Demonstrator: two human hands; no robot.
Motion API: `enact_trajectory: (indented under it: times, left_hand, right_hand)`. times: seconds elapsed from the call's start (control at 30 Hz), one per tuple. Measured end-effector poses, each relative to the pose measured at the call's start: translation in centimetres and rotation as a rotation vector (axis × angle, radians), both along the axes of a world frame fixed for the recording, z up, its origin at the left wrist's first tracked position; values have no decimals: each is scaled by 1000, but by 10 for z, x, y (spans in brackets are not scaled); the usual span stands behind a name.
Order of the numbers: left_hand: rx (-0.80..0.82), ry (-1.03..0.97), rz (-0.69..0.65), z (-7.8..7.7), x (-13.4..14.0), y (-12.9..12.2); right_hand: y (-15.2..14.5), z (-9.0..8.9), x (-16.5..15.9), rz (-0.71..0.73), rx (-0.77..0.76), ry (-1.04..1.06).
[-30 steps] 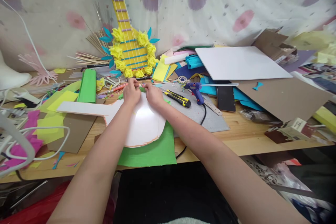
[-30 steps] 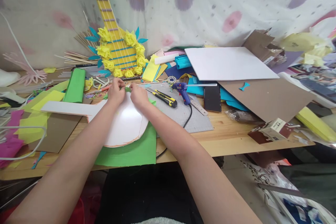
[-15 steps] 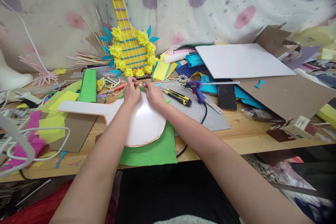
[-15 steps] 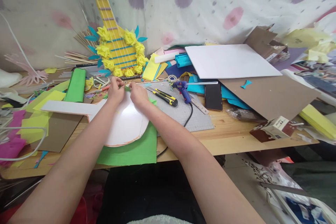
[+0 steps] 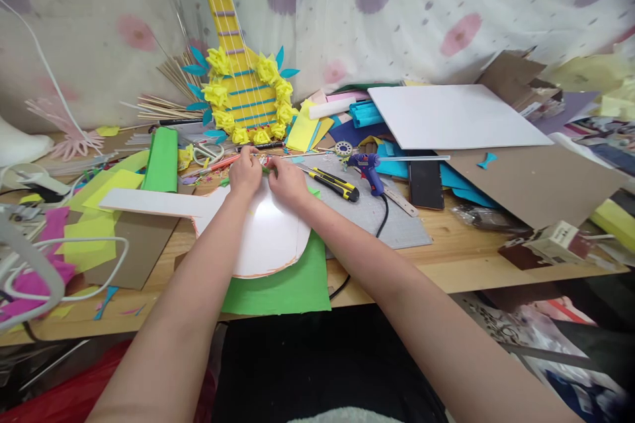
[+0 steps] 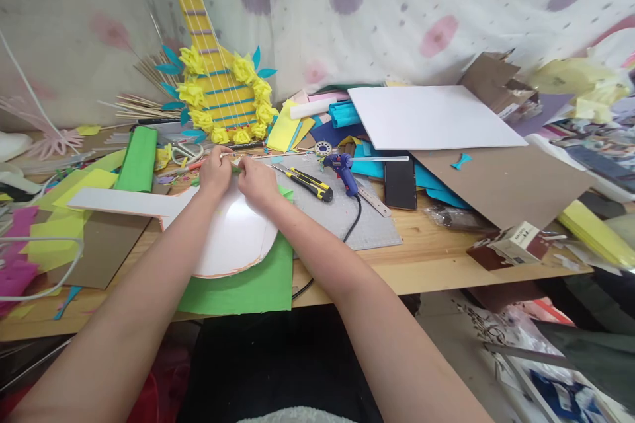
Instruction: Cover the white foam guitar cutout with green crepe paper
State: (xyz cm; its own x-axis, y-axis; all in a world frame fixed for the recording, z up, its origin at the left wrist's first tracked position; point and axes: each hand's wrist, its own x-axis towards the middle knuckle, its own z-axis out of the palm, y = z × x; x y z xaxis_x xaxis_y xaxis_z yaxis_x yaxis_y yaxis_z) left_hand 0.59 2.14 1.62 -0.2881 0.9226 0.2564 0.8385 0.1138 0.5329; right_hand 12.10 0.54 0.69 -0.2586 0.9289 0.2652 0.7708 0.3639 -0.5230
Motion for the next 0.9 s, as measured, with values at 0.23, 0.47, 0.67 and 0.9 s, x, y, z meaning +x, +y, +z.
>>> enact_trajectory:
  times: [0.23, 0.47, 0.67, 0.9]
  left_hand:
    - [-11, -47, -27, -7, -4, 6]
    - [11, -68, -31, -7, -5, 5]
    - [-28, -63, -75, -6, -4, 4]
    - [6, -8, -263, -8, -3, -2]
  right_hand:
    - [-2, 14, 10, -73, -90, 42]
    - [-13, 9, 11, -20, -15, -146]
    - [-15, 8, 12, 39, -13, -227]
    - [-22, 13, 28, 20, -15, -174]
